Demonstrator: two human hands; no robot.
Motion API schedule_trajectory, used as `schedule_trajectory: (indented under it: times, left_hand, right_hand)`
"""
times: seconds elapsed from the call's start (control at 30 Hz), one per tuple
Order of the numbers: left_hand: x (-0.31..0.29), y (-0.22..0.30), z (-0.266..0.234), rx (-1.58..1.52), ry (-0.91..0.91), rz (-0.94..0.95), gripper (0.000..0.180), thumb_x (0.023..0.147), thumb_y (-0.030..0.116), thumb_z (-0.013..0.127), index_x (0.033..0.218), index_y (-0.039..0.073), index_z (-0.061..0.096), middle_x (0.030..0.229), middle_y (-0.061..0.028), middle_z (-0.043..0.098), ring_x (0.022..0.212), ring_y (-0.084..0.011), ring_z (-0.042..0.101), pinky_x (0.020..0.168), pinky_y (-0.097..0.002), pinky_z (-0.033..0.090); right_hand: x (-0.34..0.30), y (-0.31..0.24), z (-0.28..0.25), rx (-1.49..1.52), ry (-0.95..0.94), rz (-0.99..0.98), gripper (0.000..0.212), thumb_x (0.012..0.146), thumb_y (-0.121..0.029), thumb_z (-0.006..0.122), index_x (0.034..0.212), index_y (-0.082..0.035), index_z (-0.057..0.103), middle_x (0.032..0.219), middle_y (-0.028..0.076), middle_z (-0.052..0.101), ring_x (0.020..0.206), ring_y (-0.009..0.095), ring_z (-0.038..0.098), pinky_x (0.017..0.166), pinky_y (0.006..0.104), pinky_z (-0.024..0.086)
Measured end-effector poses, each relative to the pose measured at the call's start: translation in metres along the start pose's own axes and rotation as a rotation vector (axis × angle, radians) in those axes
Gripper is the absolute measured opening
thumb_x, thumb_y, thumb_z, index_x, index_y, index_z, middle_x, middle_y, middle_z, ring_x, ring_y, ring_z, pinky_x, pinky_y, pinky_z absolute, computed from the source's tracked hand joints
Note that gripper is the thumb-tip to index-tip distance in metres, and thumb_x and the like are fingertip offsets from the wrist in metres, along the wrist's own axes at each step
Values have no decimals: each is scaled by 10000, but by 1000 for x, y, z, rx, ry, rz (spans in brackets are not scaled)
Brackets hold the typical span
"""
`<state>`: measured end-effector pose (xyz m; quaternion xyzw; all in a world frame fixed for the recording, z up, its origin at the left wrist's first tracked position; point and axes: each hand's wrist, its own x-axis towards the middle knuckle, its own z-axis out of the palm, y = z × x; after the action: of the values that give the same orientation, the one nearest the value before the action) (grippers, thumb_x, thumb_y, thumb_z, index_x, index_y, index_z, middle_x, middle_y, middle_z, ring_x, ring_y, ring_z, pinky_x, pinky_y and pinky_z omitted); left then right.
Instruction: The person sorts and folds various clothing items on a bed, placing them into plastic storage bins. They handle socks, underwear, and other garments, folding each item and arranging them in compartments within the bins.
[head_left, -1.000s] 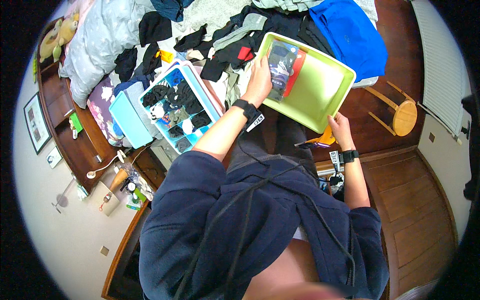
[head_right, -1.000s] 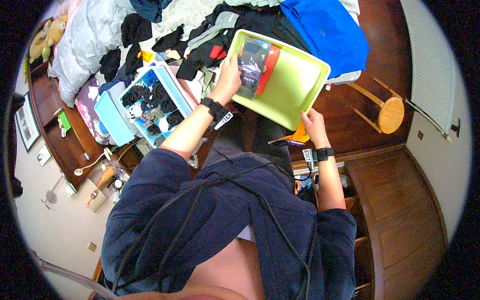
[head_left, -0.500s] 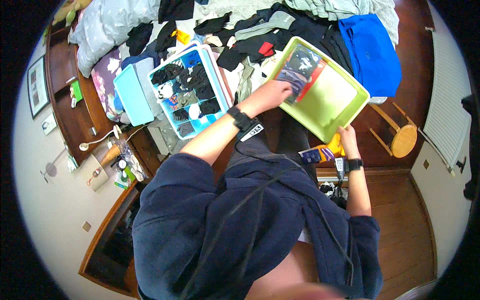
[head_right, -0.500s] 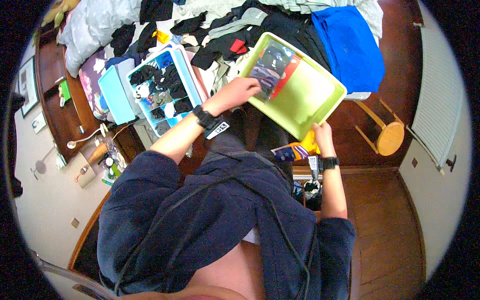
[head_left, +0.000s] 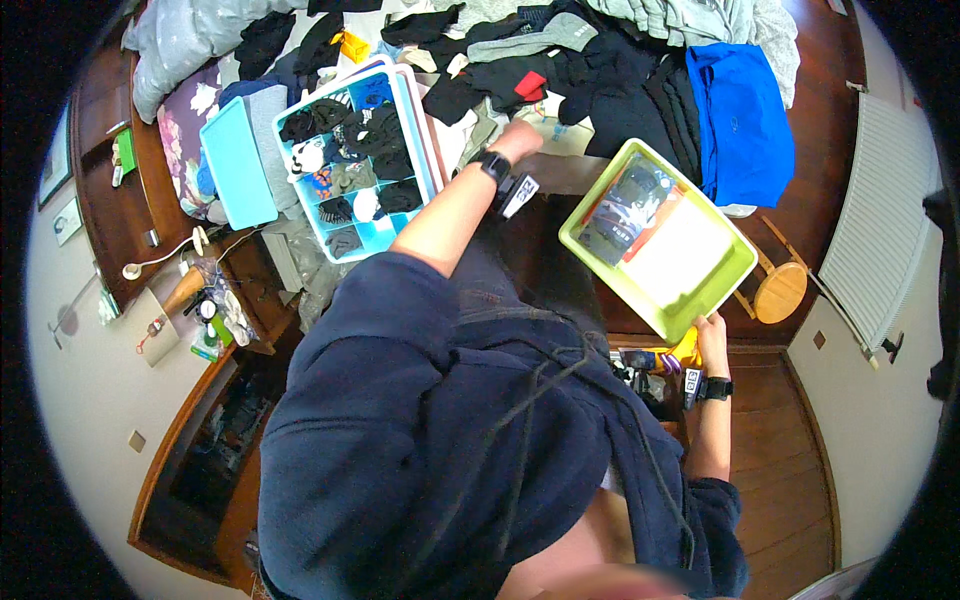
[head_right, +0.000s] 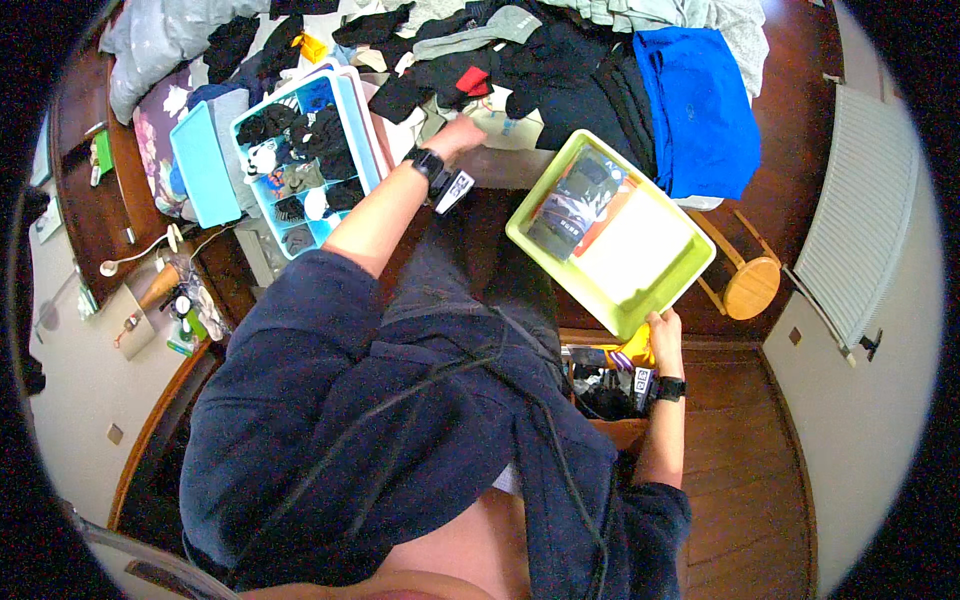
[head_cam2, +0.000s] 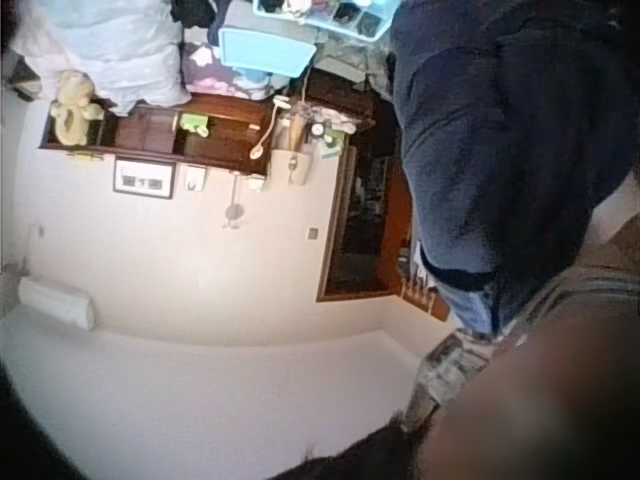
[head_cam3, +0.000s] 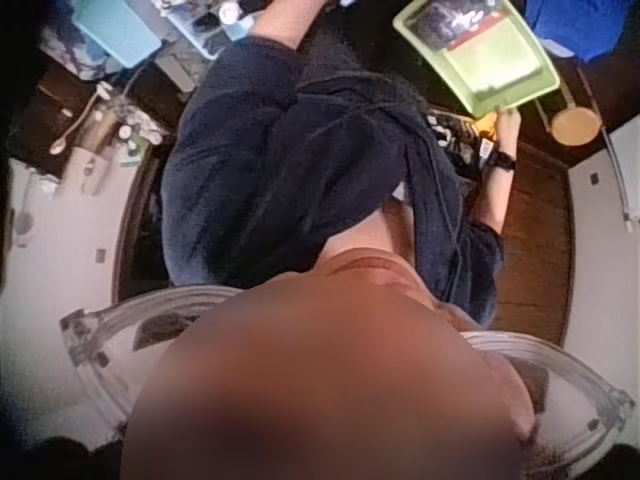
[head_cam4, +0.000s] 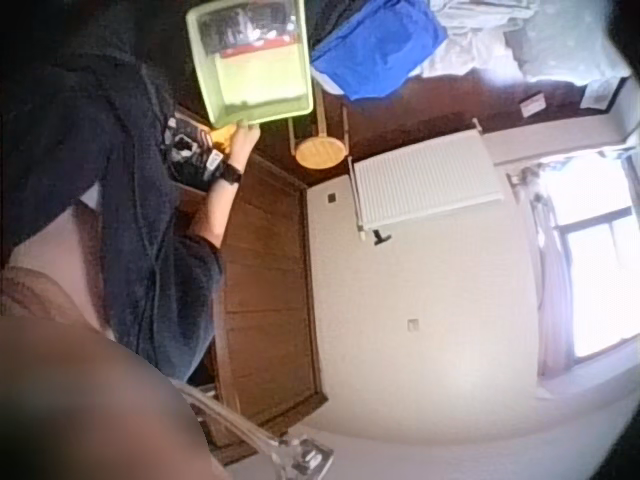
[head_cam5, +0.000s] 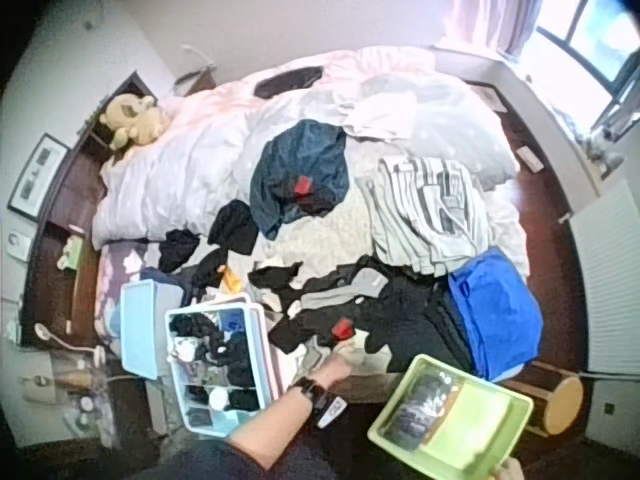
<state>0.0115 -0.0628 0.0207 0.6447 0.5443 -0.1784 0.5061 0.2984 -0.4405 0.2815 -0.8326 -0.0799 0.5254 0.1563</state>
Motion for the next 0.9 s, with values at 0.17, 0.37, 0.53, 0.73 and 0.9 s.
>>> schedule_trajectory:
  times: [0.17,0.37,0.53,0.73,0.9]
  left_hand:
    - [32,-17,20,-549,192,-186,524,684,309,710,1012,-89,617,1052,-275,625,1011,-347,617,855,-376,491]
    - [14,-3,-1,-123,470,-151,471,712,346,741,926,-64,657,866,-213,673,778,-315,658,712,-368,497]
    - [-21,12,-15,-539,389,-59,407,753,336,682,956,-16,673,959,-201,671,888,-322,641,795,-391,481]
    - [-95,39,-43,-988,323,195,264,887,221,572,998,-5,653,910,-35,665,819,-118,597,744,-263,455]
    - [-144,38,-89,-1334,186,152,288,943,207,509,1103,-17,594,1028,-81,646,929,-143,613,810,-269,480]
  right_hand:
    - [3,-12,-4,-53,-21,2,295,831,-66,471,1073,51,592,776,92,632,566,154,558,489,291,450]
    - [16,-31,-5,-118,-78,65,270,840,-75,484,1047,53,601,733,89,621,503,153,547,428,286,437]
    - [24,-49,-6,-70,-147,-16,335,826,-37,456,1115,83,575,988,124,651,913,194,601,834,296,450]
    - [28,-53,-4,-153,-107,-50,287,832,-56,456,1049,75,591,815,93,638,658,160,593,579,280,469]
    - [14,-61,-2,-143,-99,-48,280,841,-66,468,1048,79,590,854,101,643,720,165,598,637,286,468]
